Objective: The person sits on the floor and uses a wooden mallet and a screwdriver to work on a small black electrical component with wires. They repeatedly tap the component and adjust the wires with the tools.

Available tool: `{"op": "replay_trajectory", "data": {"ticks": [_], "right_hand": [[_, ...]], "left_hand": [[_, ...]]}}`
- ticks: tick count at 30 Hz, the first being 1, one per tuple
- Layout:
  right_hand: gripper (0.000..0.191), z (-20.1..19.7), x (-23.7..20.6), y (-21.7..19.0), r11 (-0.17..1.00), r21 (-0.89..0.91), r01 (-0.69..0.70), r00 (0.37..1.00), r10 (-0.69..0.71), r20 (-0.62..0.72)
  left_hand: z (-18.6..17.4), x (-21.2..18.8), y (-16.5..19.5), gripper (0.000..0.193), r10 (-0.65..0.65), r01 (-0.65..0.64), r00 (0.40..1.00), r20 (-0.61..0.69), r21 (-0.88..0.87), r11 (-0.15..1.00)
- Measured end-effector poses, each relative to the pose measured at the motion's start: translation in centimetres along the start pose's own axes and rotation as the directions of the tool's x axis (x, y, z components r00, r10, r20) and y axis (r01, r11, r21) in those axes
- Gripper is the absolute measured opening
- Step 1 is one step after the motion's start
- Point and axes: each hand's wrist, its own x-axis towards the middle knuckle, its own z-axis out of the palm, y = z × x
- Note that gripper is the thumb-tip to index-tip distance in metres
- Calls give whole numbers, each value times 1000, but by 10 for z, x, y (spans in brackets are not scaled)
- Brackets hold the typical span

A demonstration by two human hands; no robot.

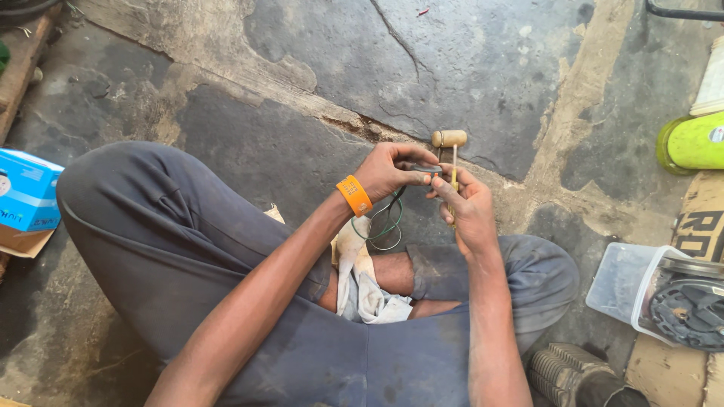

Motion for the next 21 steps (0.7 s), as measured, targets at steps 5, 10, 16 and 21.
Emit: {"op": "replay_trajectory", "data": {"ticks": [5,10,16,21], "right_hand": [[36,1,0,-1,1000,11,2,1000,-2,-13],[39,1,-1,-2,999,38,-27,1000,28,-15],[39,-2,0,-1,999,47,-3,1000,4,-18],[36,-2,-1,1,1000,14,-17,999,18,-37]], "left_hand": [[-3,1,-2,37,-21,22,1000,-20,17,1000],[-3,1,-3,35,-1,7,999,-46,133,991],[-1,1,-4,34,-24,27,999,-30,86,996],[-2,0,-5,32,-50,58,997,-64,141,988]]}}
